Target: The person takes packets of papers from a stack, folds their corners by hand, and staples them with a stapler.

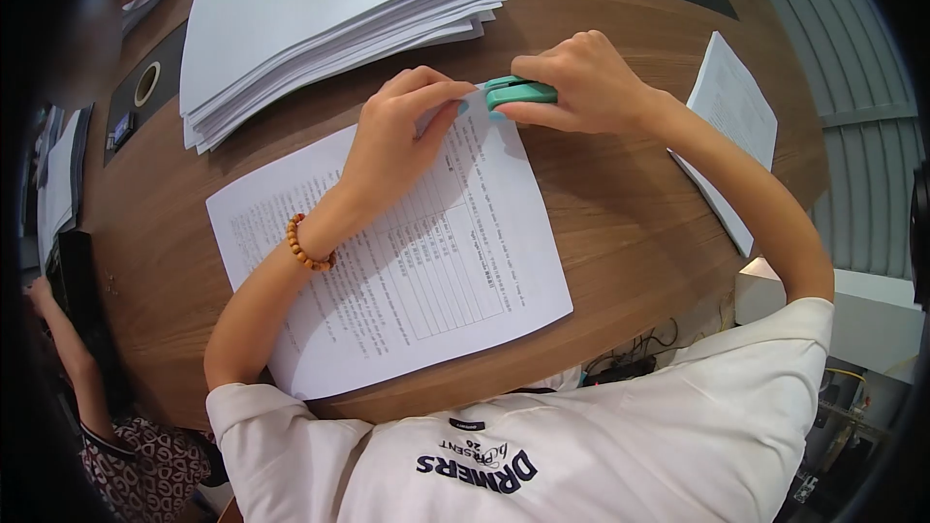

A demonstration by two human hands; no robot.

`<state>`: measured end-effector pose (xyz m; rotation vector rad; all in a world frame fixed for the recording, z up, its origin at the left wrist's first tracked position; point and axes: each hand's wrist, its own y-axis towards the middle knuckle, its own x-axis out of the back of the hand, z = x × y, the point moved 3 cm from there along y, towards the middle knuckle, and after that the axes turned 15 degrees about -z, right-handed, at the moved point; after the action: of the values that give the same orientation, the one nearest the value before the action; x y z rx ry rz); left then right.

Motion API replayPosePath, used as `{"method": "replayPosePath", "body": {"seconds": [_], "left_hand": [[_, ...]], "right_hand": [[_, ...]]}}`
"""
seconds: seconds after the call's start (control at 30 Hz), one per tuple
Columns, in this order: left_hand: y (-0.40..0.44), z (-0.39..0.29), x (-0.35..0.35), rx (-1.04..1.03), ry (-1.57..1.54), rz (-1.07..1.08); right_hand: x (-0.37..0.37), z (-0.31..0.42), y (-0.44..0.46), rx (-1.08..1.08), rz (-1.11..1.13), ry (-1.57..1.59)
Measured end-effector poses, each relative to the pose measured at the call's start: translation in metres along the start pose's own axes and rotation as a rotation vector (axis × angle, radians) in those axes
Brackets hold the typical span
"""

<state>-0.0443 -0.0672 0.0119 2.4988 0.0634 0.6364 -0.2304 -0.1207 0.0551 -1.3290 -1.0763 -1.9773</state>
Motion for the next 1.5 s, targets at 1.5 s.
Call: {"method": "replayPosePath", "body": {"seconds": [1.5], "left_hand": [[0.069, 0.057, 0.104, -0.296, 1.093, 0.186]], "right_hand": [[0.015, -0.006, -0.112, -0.589, -0.522, 0.113]]}}
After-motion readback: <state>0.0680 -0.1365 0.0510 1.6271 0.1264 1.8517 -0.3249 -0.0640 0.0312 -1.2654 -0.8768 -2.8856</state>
